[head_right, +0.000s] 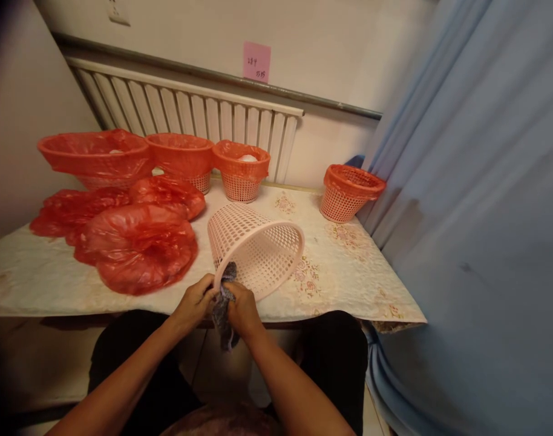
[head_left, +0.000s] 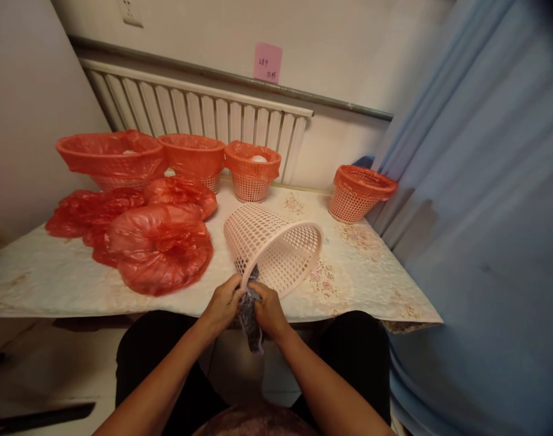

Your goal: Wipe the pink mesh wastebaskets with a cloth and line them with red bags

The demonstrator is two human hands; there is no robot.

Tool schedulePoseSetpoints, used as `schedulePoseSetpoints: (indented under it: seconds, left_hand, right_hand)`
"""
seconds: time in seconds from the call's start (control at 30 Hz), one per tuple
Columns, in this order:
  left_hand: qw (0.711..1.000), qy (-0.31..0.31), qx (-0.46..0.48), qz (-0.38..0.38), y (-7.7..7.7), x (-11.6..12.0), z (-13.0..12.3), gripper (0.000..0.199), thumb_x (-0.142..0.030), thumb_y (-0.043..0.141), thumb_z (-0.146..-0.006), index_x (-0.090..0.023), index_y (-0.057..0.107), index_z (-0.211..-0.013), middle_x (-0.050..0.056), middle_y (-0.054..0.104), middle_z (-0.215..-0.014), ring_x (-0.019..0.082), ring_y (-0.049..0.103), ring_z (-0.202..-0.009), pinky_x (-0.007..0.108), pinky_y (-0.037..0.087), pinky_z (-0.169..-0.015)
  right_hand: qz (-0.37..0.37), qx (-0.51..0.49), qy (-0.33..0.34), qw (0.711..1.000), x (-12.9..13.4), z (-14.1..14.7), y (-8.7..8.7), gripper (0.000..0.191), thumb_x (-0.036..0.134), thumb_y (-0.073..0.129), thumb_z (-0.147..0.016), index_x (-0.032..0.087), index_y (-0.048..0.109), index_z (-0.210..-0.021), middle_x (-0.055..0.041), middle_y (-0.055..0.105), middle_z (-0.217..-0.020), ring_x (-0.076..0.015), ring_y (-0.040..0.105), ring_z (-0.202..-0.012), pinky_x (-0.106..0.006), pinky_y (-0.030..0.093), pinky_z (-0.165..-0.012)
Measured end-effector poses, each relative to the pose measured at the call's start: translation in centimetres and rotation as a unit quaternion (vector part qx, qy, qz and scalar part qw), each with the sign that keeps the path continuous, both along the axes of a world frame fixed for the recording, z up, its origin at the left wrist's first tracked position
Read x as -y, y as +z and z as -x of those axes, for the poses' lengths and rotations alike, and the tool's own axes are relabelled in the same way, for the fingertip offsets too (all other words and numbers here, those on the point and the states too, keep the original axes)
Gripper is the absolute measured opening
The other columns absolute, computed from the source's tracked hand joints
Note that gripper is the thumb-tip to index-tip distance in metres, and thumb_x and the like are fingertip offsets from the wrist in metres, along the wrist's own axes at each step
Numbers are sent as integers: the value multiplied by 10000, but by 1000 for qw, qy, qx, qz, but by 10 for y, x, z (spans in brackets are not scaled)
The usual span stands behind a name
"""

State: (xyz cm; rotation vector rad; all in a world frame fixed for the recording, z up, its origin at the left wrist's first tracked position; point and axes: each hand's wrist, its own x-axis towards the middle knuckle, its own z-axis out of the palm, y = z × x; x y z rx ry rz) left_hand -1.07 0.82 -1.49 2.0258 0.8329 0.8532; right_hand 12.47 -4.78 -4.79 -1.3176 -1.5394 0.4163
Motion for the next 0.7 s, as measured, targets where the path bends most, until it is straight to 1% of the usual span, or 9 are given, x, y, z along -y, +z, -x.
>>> schedulePoseSetpoints:
  seconds: [0.1,0.2,0.27,0.3,0.4,0.5,0.6,0.67,0.7]
  left_hand:
    - [1000,13,-1,1,-4,-1,-1,113,-266,403,-853,-210,473,-785,-32,512,-661,156,506,-641,270,416,-613]
    - [1000,25,4,-10,-9,-1,-2,128,-282,404,-854,-206,468,-773,-25,506,-688,158,502,-656,274,404,-628]
    - [1000,25,6,-13,-10,0,-2,132,-285,399,-856,-205,468,-775,-24,501,-697,157,499,-662,273,398,-632]
    - [1000,25,8,-13,-10,0,-3,133,-285,398,-856,-206,466,-774,-25,497,-696,156,496,-660,271,396,-631]
    - [999,28,11,-13,-6,1,-5,134,-285,403,-854,-210,458,-759,-32,480,-682,153,486,-652,264,386,-625]
    - [1000,28,6,-10,1,1,-7,147,-288,405,-858,-206,469,-755,-31,485,-678,156,492,-658,267,387,-636]
    - [999,34,13,-16,10,-2,-6,160,-298,415,-863,-197,500,-772,-18,520,-712,164,517,-699,275,397,-670]
    - [999,40,16,-24,14,-4,-5,175,-311,421,-869,-194,515,-778,-12,535,-729,166,523,-715,277,399,-680]
    - [999,43,15,-26,15,-4,-4,184,-315,422,-873,-194,518,-775,-12,535,-725,165,521,-709,276,397,-675]
  right_hand:
    - [31,144,-13,989,5,-10,-22,437,19,412,-739,195,640,-1068,-58,668,-1005,-189,573,-946,-303,452,-865]
    - [87,276,-41,956,11,-24,-33,335,84,444,-833,213,642,-1070,-58,658,-945,-191,546,-898,-286,430,-820]
    - [109,316,-51,941,13,-33,-36,308,120,462,-856,221,648,-1079,-62,658,-939,-194,545,-893,-287,426,-811]
    - [115,313,-52,941,12,-37,-36,308,118,468,-851,222,656,-1071,-62,663,-945,-196,551,-902,-292,426,-822]
    - [141,199,-44,969,5,-36,-25,357,42,467,-772,203,689,-1002,-50,692,-971,-185,594,-944,-299,430,-889]
    - [146,46,-35,988,-4,-22,4,452,18,443,-705,189,668,-1058,-20,702,-1027,-152,629,-959,-262,462,-887]
    - [103,-98,-21,990,-8,-3,38,440,101,488,-731,185,621,-1142,-8,687,-1066,-152,627,-977,-264,479,-885]
    - [77,-139,-18,987,-7,8,51,456,149,536,-730,182,590,-1181,-16,671,-1096,-163,614,-1004,-279,468,-914]
    - [69,-135,-19,988,-6,12,53,485,157,553,-725,184,566,-1209,-23,658,-1120,-168,605,-1023,-286,461,-928]
